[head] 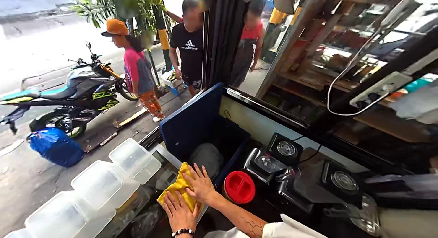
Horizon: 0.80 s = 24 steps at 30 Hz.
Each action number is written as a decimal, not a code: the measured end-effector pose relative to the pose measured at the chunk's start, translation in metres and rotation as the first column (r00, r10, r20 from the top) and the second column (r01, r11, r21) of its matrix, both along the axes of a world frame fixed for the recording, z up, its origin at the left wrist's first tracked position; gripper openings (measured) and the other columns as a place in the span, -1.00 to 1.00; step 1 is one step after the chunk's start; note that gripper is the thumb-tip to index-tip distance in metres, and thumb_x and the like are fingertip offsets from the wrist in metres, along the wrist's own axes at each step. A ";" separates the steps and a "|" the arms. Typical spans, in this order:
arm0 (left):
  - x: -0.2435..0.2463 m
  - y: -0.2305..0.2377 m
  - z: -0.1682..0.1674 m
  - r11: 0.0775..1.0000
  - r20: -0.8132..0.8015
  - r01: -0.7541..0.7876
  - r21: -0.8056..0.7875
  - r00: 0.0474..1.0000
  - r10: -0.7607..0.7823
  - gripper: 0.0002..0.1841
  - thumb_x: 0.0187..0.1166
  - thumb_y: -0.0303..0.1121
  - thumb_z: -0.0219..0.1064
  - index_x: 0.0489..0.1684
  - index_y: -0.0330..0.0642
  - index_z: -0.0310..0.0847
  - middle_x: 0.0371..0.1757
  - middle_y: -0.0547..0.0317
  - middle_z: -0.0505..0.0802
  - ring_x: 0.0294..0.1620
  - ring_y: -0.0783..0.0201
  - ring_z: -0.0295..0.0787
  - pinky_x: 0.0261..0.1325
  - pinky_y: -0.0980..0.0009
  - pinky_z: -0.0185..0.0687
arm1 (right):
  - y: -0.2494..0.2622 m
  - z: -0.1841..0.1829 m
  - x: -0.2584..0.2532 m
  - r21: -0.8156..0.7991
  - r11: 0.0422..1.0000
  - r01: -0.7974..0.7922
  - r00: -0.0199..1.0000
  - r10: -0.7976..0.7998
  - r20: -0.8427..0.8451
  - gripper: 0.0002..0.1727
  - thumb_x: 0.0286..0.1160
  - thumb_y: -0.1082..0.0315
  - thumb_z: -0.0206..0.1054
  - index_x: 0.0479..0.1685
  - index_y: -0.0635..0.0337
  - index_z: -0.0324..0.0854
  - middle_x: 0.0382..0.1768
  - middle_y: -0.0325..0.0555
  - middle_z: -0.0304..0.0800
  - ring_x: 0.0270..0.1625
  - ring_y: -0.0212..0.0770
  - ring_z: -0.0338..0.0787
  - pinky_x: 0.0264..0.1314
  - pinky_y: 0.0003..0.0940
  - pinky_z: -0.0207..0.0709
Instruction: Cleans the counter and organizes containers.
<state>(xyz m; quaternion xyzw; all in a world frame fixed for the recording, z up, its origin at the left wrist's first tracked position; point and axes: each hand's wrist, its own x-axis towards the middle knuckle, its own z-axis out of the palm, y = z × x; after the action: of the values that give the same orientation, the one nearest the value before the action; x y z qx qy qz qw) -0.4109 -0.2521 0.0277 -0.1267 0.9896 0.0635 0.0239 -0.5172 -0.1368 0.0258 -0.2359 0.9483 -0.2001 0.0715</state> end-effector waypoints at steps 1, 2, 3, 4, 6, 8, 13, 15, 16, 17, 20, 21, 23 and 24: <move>0.005 0.001 0.003 1.000 0.025 -0.021 0.001 0.999 0.021 0.24 0.31 0.51 0.23 0.78 -0.49 0.11 0.76 -0.73 0.06 0.81 -0.63 -0.16 0.81 -0.37 -0.33 | -0.008 0.009 0.004 0.031 0.999 0.040 0.999 -0.041 0.024 -0.23 0.51 -0.20 0.18 0.79 -0.27 0.31 0.88 0.04 0.03 0.93 0.18 -0.14 0.85 0.45 -0.38; 0.015 0.003 0.007 0.999 0.071 -0.046 0.015 0.996 0.045 0.25 0.31 0.50 0.25 0.79 -0.49 0.09 0.76 -0.74 0.04 0.81 -0.64 -0.19 0.81 -0.40 -0.36 | -0.018 0.016 0.013 0.060 0.995 0.082 0.995 -0.085 0.045 -0.18 0.48 -0.23 0.18 0.80 -0.17 0.32 0.87 0.17 0.02 0.92 0.26 -0.13 0.84 0.48 -0.37; 0.027 0.003 0.011 0.998 0.123 -0.067 0.021 0.990 0.064 0.24 0.33 0.50 0.23 0.80 -0.49 0.07 0.77 -0.73 0.03 0.82 -0.63 -0.22 0.81 -0.38 -0.39 | -0.028 0.019 0.024 0.095 0.988 0.123 0.989 -0.130 0.071 -0.15 0.49 -0.29 0.14 0.81 -0.14 0.29 0.87 0.25 -0.03 0.91 0.33 -0.15 0.83 0.50 -0.38; 0.038 0.000 0.015 0.997 0.163 -0.076 0.025 0.984 0.071 0.25 0.33 0.52 0.20 0.81 -0.49 0.04 0.78 -0.70 0.02 0.83 -0.61 -0.23 0.83 -0.35 -0.40 | -0.040 0.019 0.033 0.115 0.980 0.162 0.981 -0.172 0.087 -0.10 0.50 -0.39 0.07 0.83 -0.12 0.26 0.87 0.29 -0.07 0.90 0.38 -0.18 0.82 0.52 -0.40; 0.057 -0.012 0.019 0.999 0.176 -0.042 0.022 0.984 0.038 0.26 0.36 0.55 0.10 0.79 -0.53 0.05 0.78 -0.67 0.08 0.83 -0.55 -0.13 0.85 -0.25 -0.26 | -0.063 0.011 0.050 0.130 0.966 0.222 0.970 -0.233 0.073 0.03 0.46 -0.53 -0.04 0.87 -0.06 0.17 0.87 0.37 -0.17 0.89 0.45 -0.25 0.81 0.54 -0.49; 0.079 -0.032 0.019 0.999 0.154 0.039 0.036 0.987 -0.044 0.19 0.43 0.49 0.10 0.76 -0.55 0.12 0.77 -0.62 0.15 0.83 -0.48 -0.01 0.85 -0.18 -0.14 | -0.083 -0.001 0.068 0.128 0.956 0.265 0.964 -0.264 -0.024 0.12 0.40 -0.60 -0.09 0.87 0.01 0.16 0.86 0.42 -0.16 0.88 0.48 -0.22 0.80 0.55 -0.51; 0.149 -0.094 0.020 0.963 -0.022 0.162 0.217 0.987 -0.161 -0.09 0.53 0.14 0.30 0.66 -0.55 0.30 0.73 -0.51 0.33 0.80 -0.33 0.19 0.82 -0.14 0.04 | -0.109 -0.011 0.097 0.158 0.973 0.170 0.982 -0.153 -0.111 0.12 0.39 -0.63 -0.15 0.87 -0.04 0.17 0.85 0.38 -0.06 0.87 0.48 -0.13 0.78 0.59 -0.44; 0.180 -0.117 0.021 0.939 -0.124 0.181 0.291 0.981 -0.151 -0.25 0.59 0.06 0.23 0.58 -0.44 0.47 0.69 -0.42 0.45 0.76 -0.32 0.28 0.78 -0.16 0.14 | -0.102 -0.012 0.094 0.167 0.974 0.151 0.981 -0.126 -0.148 0.15 0.32 -0.68 -0.16 0.85 -0.08 0.21 0.85 0.35 -0.03 0.87 0.48 -0.11 0.76 0.62 -0.41; 0.195 -0.130 0.022 0.929 -0.141 0.176 0.326 0.981 -0.136 -0.30 0.61 0.05 0.20 0.53 -0.39 0.54 0.67 -0.36 0.49 0.76 -0.31 0.29 0.78 -0.17 0.15 | -0.099 -0.012 0.086 0.175 0.974 0.141 0.981 -0.113 -0.161 0.16 0.31 -0.70 -0.17 0.85 -0.11 0.21 0.85 0.34 -0.03 0.87 0.46 -0.11 0.76 0.62 -0.40; 0.209 -0.144 0.023 0.918 -0.154 0.163 0.362 0.982 -0.113 -0.37 0.62 0.02 0.20 0.47 -0.34 0.61 0.64 -0.30 0.55 0.74 -0.30 0.33 0.77 -0.17 0.17 | -0.097 -0.010 0.072 0.184 0.974 0.130 0.982 -0.101 -0.157 0.14 0.33 -0.70 -0.17 0.86 -0.14 0.19 0.86 0.31 -0.04 0.88 0.44 -0.13 0.77 0.60 -0.41; 0.242 -0.182 0.023 0.888 -0.216 0.134 0.440 0.976 -0.040 -0.52 0.61 -0.12 0.21 0.24 -0.31 0.77 0.42 -0.19 0.77 0.57 -0.26 0.58 0.67 -0.17 0.33 | -0.102 0.006 0.021 0.204 0.977 0.056 0.998 -0.062 0.021 -0.04 0.50 -0.45 0.01 0.89 -0.15 0.12 0.92 0.15 -0.19 0.93 0.30 -0.34 0.79 0.54 -0.60; 0.248 -0.193 0.024 0.878 -0.230 0.136 0.460 0.973 -0.031 -0.56 0.60 -0.17 0.22 0.18 -0.32 0.79 0.34 -0.16 0.82 0.50 -0.24 0.65 0.63 -0.17 0.38 | -0.108 0.016 0.010 0.220 0.975 0.034 0.992 -0.061 0.114 -0.05 0.51 -0.37 0.10 0.90 -0.15 0.07 0.93 0.10 -0.28 0.94 0.25 -0.44 0.77 0.55 -0.69; 0.246 -0.212 0.031 0.851 -0.261 0.176 0.495 0.964 -0.048 -0.64 0.59 -0.23 0.28 0.09 -0.30 0.83 0.21 -0.11 0.88 0.37 -0.15 0.77 0.54 -0.12 0.52 | -0.121 0.024 0.008 0.251 0.967 0.043 0.983 -0.086 0.160 -0.01 0.48 -0.40 0.13 0.91 -0.14 0.05 0.95 0.02 -0.30 0.95 0.17 -0.47 0.75 0.58 -0.71; 0.238 -0.219 0.038 0.836 -0.291 0.226 0.501 0.953 -0.083 -0.68 0.58 -0.24 0.31 0.06 -0.27 0.84 0.16 -0.06 0.90 0.32 -0.08 0.81 0.50 -0.06 0.59 | -0.126 0.017 0.016 0.242 0.968 0.073 0.988 -0.103 0.114 0.01 0.47 -0.47 0.06 0.90 -0.13 0.07 0.94 -0.01 -0.26 0.95 0.15 -0.41 0.75 0.59 -0.68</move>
<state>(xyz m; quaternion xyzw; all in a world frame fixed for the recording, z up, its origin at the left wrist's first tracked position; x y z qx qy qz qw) -0.1730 -0.4716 0.0652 -0.0251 0.9353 0.3469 -0.0658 -0.5008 -0.2623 0.0432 -0.1701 0.9685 -0.1029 0.1497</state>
